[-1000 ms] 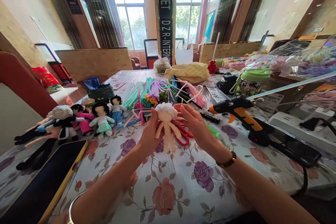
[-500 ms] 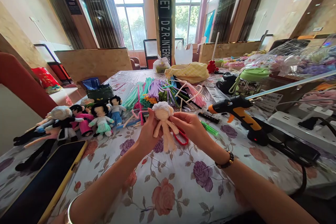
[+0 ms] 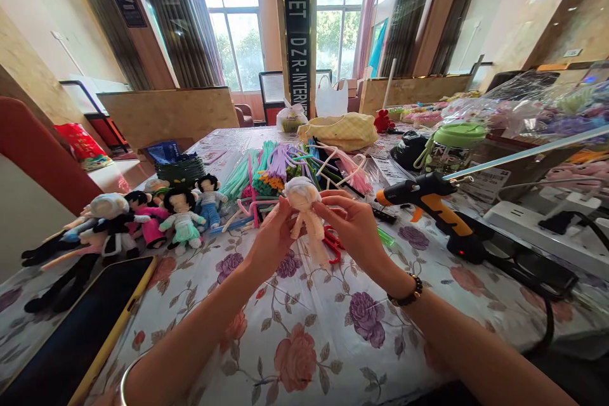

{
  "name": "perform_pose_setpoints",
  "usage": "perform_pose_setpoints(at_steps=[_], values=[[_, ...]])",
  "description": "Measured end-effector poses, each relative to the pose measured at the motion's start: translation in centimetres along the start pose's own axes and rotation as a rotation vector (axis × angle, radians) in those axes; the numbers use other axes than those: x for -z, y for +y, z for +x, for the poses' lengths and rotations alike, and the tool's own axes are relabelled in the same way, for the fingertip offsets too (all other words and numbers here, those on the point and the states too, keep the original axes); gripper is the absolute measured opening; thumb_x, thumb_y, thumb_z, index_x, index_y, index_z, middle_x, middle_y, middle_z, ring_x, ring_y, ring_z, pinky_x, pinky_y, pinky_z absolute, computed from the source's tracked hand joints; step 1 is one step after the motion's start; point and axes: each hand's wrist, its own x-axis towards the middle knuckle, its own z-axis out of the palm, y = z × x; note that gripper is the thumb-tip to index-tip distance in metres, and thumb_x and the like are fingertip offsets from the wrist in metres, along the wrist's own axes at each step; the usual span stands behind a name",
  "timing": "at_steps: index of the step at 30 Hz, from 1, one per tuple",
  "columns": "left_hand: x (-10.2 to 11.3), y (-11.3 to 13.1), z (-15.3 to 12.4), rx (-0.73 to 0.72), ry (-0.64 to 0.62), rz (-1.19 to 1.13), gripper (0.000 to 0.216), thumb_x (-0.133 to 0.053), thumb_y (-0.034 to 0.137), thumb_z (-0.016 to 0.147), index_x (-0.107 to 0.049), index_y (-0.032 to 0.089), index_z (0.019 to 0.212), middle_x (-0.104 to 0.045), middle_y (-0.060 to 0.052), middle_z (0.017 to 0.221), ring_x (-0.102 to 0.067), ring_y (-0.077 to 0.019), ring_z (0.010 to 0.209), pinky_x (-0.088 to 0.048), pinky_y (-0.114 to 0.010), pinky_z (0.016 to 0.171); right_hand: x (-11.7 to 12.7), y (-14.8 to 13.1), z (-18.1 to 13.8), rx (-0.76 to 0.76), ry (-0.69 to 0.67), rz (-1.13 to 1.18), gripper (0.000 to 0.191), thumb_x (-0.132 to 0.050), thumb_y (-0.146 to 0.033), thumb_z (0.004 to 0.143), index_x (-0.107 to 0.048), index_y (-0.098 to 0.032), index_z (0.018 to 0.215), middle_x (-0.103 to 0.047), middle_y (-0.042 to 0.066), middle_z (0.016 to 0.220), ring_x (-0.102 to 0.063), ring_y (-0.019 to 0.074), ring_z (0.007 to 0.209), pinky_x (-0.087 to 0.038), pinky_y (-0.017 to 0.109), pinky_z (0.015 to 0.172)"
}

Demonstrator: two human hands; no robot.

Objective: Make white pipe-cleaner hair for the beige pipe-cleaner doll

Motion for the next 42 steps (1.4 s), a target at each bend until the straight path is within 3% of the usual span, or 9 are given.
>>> perform_pose_setpoints(at_steps=[6,9,12,17,21,26,38,42], values=[[0.2,0.0,0.1,-0.074,0.089,0.172,0.037,-0.074,0.030,0.069,-0.065,0.018,0.102,-0.065,-0.004,0.097,-0.058,-0.0115,0.082,-0.044,-0.022,0.072,0.2,0.5,-0.3,0.406,0.181,-0.271,0.004,-0.068,-0.025,0.077,-0.069,-0.022,0.075,-0.065,0.003,0.090,-0.063,0.0153,0.084,-0.053,0.032,0.075],[0.1,0.1,0.1,-0.074,0.059,0.142,0.037,-0.076,0.030,0.066,-0.067,0.017,0.099,-0.065,-0.002,0.086,-0.057,-0.0082,0.070,-0.043,-0.021,0.067,0.2,0.3,-0.4,0.618,0.220,-0.438,0.003,-0.069,-0.020,0.077,-0.068,-0.022,0.076,-0.066,0.003,0.088,-0.064,0.0156,0.081,-0.053,0.033,0.074],[0.0,0.2,-0.1,-0.034,-0.020,0.033,0.044,-0.082,0.031,0.058,-0.066,0.018,0.097,-0.065,0.001,0.080,-0.059,-0.0093,0.064,-0.048,-0.025,0.068,0.3,0.3,-0.3,0.733,0.199,-0.516,0.005,-0.068,-0.017,0.078,-0.067,-0.022,0.079,-0.066,0.005,0.092,-0.064,0.0155,0.078,-0.053,0.032,0.069],[-0.2,0.5,-0.2,-0.015,-0.048,-0.097,0.052,-0.079,0.042,0.059,-0.061,0.020,0.103,-0.067,-0.001,0.079,-0.067,-0.0160,0.072,-0.053,-0.029,0.075,0.8,1.0,0.1,0.751,0.166,-0.521,0.008,-0.064,-0.017,0.081,-0.069,-0.023,0.083,-0.064,0.005,0.095,-0.064,0.0147,0.076,-0.054,0.031,0.066],[-0.1,1.0,0.0,-0.003,-0.039,-0.165,0.052,-0.064,0.052,0.074,-0.057,0.020,0.114,-0.068,-0.007,0.101,-0.068,-0.0179,0.080,-0.053,-0.035,0.085,1.1,1.3,0.6,0.747,0.147,-0.540,0.008,-0.064,-0.018,0.081,-0.070,-0.024,0.082,-0.065,0.004,0.095,-0.065,0.0143,0.076,-0.054,0.030,0.067],[0.0,1.3,0.1,0.024,-0.047,-0.184,0.040,-0.057,0.045,0.083,-0.055,0.019,0.114,-0.065,-0.008,0.109,-0.068,-0.0196,0.084,-0.050,-0.040,0.091,1.4,1.8,1.0,0.730,0.128,-0.583,0.009,-0.063,-0.022,0.082,-0.071,-0.025,0.080,-0.065,0.004,0.096,-0.066,0.0142,0.073,-0.054,0.031,0.067],[0.6,1.2,0.5,0.045,0.009,-0.199,0.025,-0.062,0.030,0.079,-0.060,0.016,0.100,-0.068,-0.006,0.097,-0.067,-0.0170,0.081,-0.053,-0.037,0.085,1.5,2.2,1.1,0.765,0.016,-0.623,0.013,-0.060,-0.025,0.085,-0.073,-0.025,0.084,-0.065,0.005,0.097,-0.064,0.0139,0.079,-0.053,0.029,0.068],[0.8,1.3,0.6,0.050,0.050,-0.244,0.021,-0.065,0.029,0.077,-0.063,0.015,0.093,-0.068,-0.005,0.093,-0.067,-0.0166,0.078,-0.053,-0.038,0.086,2.6,1.8,1.7,0.704,0.066,-0.672,0.014,-0.059,-0.028,0.086,-0.073,-0.027,0.086,-0.067,0.004,0.092,-0.065,0.0158,0.083,-0.052,0.031,0.073]])
